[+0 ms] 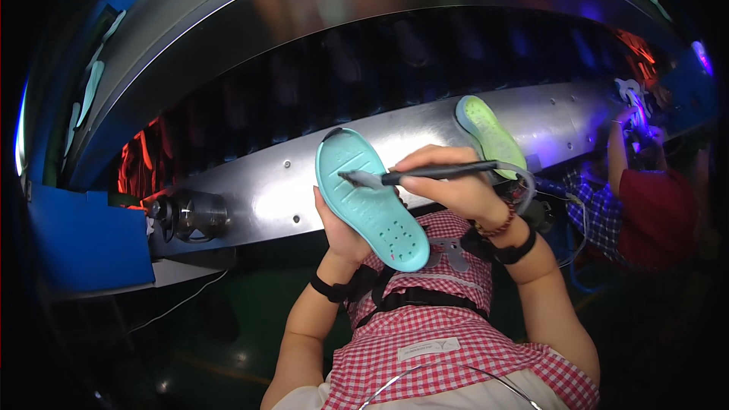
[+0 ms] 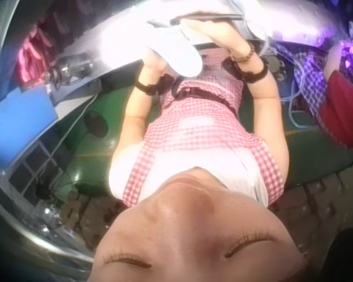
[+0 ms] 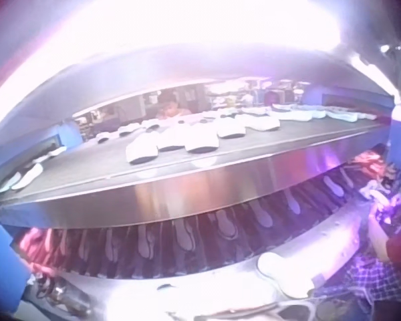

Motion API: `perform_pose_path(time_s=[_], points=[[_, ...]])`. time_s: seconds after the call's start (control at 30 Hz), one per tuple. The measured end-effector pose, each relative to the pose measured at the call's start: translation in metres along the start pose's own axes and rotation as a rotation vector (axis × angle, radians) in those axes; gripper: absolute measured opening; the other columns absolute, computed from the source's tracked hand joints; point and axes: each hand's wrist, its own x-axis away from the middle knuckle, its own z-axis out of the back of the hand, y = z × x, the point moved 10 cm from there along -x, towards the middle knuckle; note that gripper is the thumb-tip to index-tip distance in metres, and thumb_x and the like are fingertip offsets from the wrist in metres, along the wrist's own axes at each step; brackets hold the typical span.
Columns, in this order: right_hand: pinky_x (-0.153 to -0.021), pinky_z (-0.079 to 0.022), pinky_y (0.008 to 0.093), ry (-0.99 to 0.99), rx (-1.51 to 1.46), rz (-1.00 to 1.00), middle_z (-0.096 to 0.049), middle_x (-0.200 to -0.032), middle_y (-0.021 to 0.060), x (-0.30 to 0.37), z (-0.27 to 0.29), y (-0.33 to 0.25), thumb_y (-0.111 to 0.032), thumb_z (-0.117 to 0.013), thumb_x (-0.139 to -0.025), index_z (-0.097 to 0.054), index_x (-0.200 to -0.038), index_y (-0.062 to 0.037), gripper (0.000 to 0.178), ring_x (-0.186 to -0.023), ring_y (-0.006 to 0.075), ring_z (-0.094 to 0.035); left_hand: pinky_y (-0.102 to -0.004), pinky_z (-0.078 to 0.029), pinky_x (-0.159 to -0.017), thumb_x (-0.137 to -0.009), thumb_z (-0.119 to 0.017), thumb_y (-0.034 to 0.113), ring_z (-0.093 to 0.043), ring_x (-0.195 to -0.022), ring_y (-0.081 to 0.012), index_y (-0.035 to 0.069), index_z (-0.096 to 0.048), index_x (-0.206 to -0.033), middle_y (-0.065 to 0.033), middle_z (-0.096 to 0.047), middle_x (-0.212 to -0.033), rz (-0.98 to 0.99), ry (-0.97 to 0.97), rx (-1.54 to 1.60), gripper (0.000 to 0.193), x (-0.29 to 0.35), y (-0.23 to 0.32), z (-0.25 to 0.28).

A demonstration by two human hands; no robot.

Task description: Applying glue or primer to the bottom surface of light blue shoe soles using a brush.

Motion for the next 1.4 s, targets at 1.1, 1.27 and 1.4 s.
perform_pose_path(time_s=[1.1, 1.27, 1.4], points=[[-0.084, -0.046, 0.0292, -0.241, -0.277, -0.035, -0.062, -0.096, 0.0122, 0.026, -0.013, 0.016, 0.002, -0.063, -0.073, -0.063, -0.092, 0.001, 0.019, -0.092, 0.0188, -0.058, -0.0405, -0.049, -0.072, -0.077, -0.007, 0.072, -0.058, -0.083, -0.03, 0.005, -0.039, -0.123, -0.0196, -0.056, -0.095, -0.518, -0.039, -0.222, 0.087, 0.004, 0.088, -0.04], [-0.083, -0.047, 0.0286, -0.092, -0.662, -0.11, -0.061, -0.097, 0.0159, 0.032, -0.015, 0.035, 0.001, -0.059, -0.077, -0.059, -0.096, 0.003, 0.018, -0.09, 0.0187, -0.059, -0.0482, -0.04, -0.089, -0.084, -0.021, 0.062, -0.049, -0.105, -0.036, 0.008, -0.032, -0.131, -0.0221, -0.043, -0.122, -0.391, 0.171, -0.007, 0.073, 0.012, 0.054, -0.037], [-0.071, -0.048, 0.0217, -0.191, -0.133, -0.093, -0.065, -0.09, 0.009, 0.038, -0.024, 0.01, -0.002, -0.063, -0.076, -0.063, -0.094, 0.0, 0.019, -0.08, 0.0103, -0.06, -0.0477, -0.046, -0.082, -0.088, -0.027, 0.049, -0.054, -0.097, -0.0362, 0.004, -0.033, -0.13, -0.0232, -0.046, -0.119, -0.086, 0.059, -0.091, 0.062, 0.006, 0.027, -0.011]])
